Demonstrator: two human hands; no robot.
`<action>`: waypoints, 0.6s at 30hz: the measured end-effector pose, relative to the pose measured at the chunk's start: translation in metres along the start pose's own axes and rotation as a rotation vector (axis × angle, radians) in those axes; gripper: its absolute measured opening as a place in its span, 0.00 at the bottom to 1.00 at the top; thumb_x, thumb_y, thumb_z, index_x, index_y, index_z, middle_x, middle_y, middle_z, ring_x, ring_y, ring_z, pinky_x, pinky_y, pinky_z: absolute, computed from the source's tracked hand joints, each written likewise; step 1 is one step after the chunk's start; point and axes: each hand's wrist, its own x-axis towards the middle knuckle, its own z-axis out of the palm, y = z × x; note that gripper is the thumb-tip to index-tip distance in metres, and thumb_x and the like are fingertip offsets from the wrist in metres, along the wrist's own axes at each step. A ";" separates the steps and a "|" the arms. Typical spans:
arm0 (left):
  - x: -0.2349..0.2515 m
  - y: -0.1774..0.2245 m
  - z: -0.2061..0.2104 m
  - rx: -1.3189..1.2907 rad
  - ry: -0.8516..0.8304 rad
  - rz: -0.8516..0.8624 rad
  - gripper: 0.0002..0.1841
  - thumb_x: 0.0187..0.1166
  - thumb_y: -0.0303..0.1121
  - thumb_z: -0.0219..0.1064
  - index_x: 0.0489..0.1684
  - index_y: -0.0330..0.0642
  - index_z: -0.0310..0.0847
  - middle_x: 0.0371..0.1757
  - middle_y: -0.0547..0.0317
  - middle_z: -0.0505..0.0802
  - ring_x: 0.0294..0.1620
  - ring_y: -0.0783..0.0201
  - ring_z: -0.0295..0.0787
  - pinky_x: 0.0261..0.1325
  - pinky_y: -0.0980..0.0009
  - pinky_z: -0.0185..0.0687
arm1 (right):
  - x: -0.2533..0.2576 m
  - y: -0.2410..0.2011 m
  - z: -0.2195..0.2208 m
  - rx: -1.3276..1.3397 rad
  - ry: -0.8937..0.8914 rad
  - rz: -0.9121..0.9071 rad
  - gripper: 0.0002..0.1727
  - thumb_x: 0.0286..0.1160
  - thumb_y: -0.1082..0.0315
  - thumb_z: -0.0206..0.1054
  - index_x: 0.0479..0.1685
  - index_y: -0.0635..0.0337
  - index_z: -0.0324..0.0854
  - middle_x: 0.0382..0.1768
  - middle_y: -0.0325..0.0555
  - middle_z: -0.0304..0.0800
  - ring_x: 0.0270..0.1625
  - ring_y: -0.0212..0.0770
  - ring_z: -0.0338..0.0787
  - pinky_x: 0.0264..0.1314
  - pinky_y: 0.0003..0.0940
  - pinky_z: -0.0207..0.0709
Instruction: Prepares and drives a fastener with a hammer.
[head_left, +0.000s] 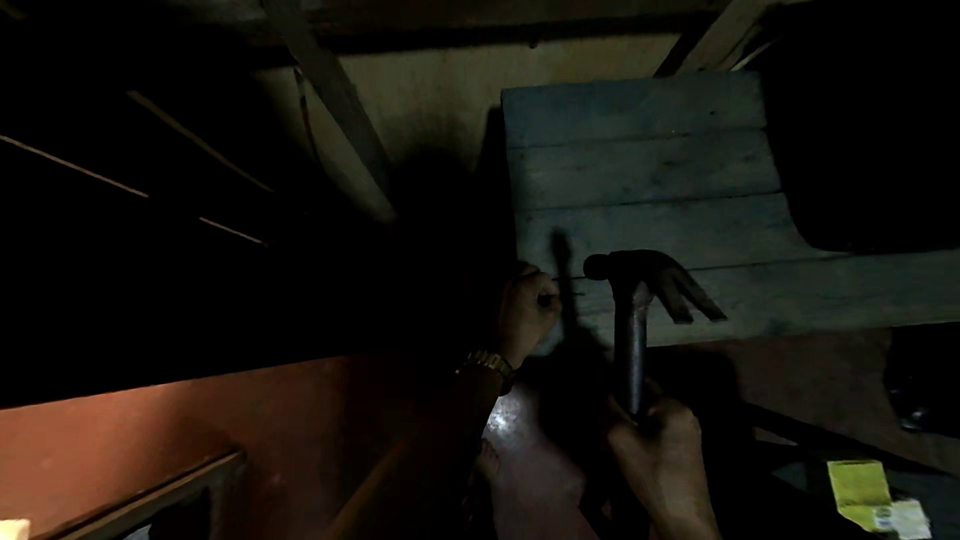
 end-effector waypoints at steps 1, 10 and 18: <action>0.000 0.000 -0.001 -0.001 -0.002 0.003 0.05 0.76 0.32 0.72 0.37 0.42 0.90 0.46 0.57 0.90 0.49 0.64 0.88 0.55 0.66 0.86 | 0.001 0.003 0.002 -0.019 -0.011 0.010 0.10 0.71 0.61 0.68 0.43 0.57 0.87 0.17 0.36 0.83 0.15 0.33 0.83 0.17 0.35 0.80; -0.003 0.001 0.000 0.014 -0.035 -0.033 0.05 0.77 0.32 0.71 0.42 0.42 0.91 0.50 0.55 0.90 0.52 0.63 0.89 0.58 0.64 0.87 | 0.007 0.024 0.005 -0.011 -0.086 0.065 0.10 0.72 0.60 0.70 0.43 0.56 0.87 0.19 0.38 0.85 0.16 0.35 0.84 0.20 0.38 0.83; -0.006 0.011 0.002 0.215 -0.002 0.009 0.06 0.79 0.33 0.68 0.43 0.44 0.91 0.51 0.56 0.89 0.55 0.61 0.87 0.60 0.63 0.86 | -0.003 0.036 -0.016 0.180 -0.008 0.123 0.13 0.74 0.58 0.69 0.42 0.60 0.86 0.16 0.38 0.83 0.13 0.37 0.82 0.15 0.36 0.81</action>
